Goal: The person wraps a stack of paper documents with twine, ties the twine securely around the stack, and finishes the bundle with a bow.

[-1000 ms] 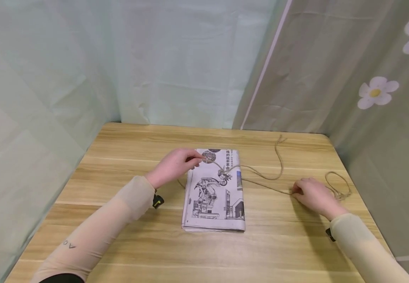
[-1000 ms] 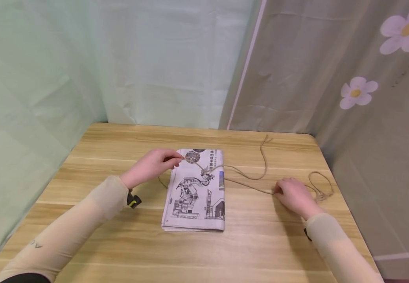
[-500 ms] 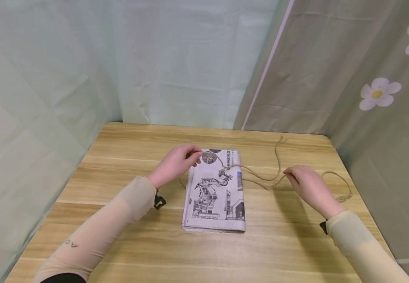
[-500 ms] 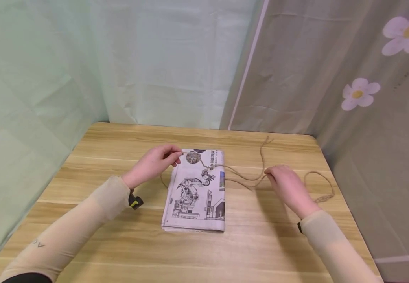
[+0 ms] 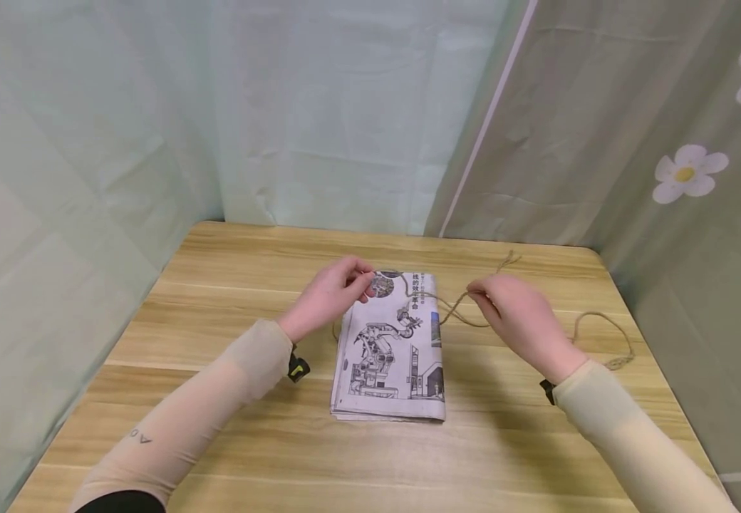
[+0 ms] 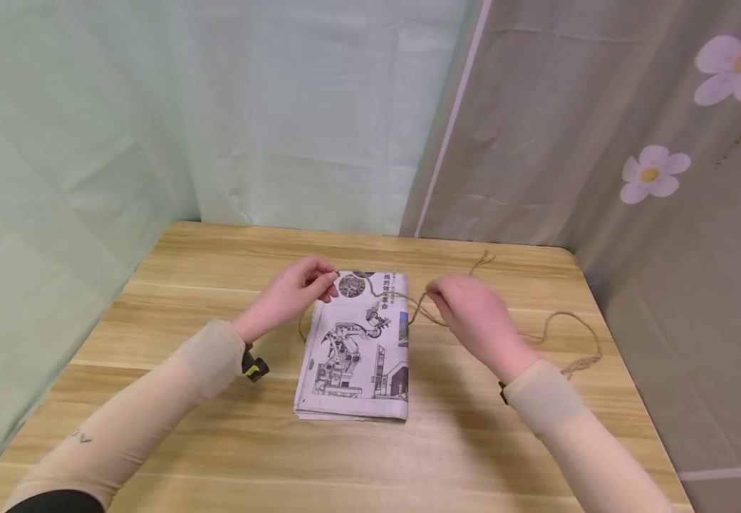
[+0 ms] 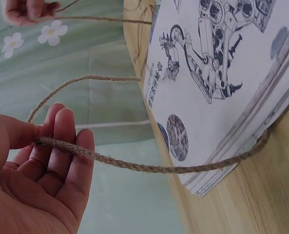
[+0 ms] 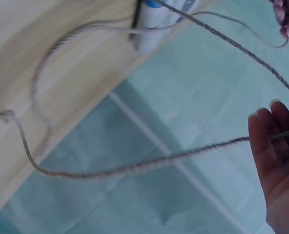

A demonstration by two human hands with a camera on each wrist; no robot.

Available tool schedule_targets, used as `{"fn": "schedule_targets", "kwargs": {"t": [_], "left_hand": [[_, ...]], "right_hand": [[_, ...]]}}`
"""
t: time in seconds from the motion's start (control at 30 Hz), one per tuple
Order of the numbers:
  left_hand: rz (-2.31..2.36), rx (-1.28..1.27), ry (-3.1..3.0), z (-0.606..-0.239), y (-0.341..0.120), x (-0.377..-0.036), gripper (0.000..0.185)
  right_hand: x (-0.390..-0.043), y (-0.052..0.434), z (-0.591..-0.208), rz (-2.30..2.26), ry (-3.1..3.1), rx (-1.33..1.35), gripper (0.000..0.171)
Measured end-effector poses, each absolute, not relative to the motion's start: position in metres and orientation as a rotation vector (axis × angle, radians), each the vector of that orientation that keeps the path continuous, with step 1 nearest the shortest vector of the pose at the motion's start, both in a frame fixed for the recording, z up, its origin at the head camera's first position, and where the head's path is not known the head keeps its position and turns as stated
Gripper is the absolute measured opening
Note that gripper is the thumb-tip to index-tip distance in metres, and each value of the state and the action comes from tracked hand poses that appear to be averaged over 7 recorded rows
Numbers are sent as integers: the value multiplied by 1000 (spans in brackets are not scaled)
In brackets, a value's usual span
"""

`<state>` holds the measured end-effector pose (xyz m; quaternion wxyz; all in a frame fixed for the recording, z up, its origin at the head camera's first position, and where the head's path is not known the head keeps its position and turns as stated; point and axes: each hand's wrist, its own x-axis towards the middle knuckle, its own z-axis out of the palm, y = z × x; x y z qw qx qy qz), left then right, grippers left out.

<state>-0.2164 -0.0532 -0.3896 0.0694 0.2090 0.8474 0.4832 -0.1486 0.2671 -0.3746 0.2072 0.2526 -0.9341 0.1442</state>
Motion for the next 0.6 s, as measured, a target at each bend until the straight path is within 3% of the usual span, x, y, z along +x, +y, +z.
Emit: {"fn": "schedule_targets", "kwargs": {"t": [0.2, 0.6], "left_hand": [[1471, 640, 2519, -390, -47, -213, 20], [1498, 679, 2449, -392, -37, -213, 15]], "right_hand": [[-157, 242, -371, 254, -2373, 802, 15], [-175, 203, -361, 502, -2776, 772, 6]]}}
